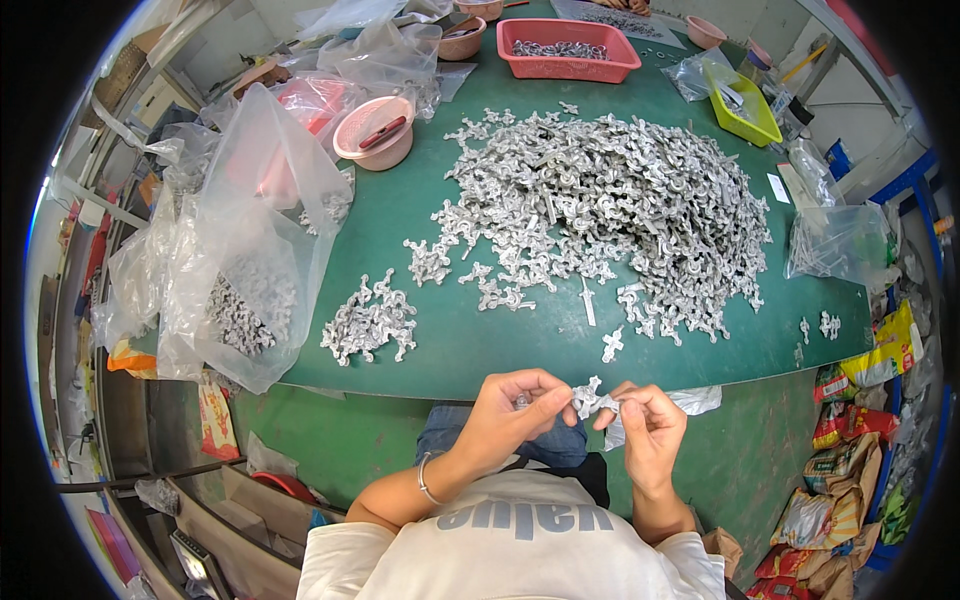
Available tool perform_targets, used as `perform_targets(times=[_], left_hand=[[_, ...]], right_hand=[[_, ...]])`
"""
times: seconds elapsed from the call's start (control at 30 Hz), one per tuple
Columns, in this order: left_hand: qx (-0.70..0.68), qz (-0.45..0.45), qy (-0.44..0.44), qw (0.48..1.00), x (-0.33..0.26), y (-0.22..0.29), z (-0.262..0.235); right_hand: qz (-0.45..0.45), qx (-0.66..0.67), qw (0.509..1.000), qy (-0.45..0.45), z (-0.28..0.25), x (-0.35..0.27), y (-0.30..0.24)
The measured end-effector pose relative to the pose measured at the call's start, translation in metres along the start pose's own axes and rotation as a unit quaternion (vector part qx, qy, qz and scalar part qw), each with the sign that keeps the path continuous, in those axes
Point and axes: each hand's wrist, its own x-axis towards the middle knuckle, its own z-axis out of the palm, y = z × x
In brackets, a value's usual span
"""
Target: The person assembles small metallic toy sword components by hand, inserting a decorative cross-guard piece into the hilt section and checking the fit.
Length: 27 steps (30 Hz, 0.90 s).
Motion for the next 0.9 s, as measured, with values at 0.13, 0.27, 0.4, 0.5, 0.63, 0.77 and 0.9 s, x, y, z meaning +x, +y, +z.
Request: perform_targets(times=[0.13,0.27,0.4,0.5,0.63,0.77,0.9], left_hand=[[-0.010,0.000,-0.005,1.000,-0.001,0.001,0.001],[-0.003,-0.002,-0.005,1.000,-0.003,0.003,0.004],[0.009,0.011,-0.007,1.000,-0.005,0.006,0.007],[0.016,0.017,-0.007,1.000,-0.005,0.005,0.008],[0.031,0.044,0.002,0.999,-0.006,0.002,0.010],[0.026,0.045,-0.004,0.999,-0.007,0.001,0.010],[0.013,0.050,-0.011,0.999,-0.007,0.002,0.012]], right_hand=[[-0.011,0.009,1.000,-0.005,-0.001,-0.001,0.000],[-0.021,0.019,1.000,-0.003,-0.001,-0.002,0.001],[-0.048,0.008,0.999,-0.005,-0.003,-0.005,0.004],[-0.056,0.010,0.998,-0.001,-0.002,-0.006,0.002],[-0.069,-0.013,0.997,0.010,0.000,-0.006,-0.002],[-0.083,-0.034,0.996,0.005,0.000,-0.007,-0.005],[-0.103,-0.059,0.993,0.005,-0.001,-0.008,-0.007]])
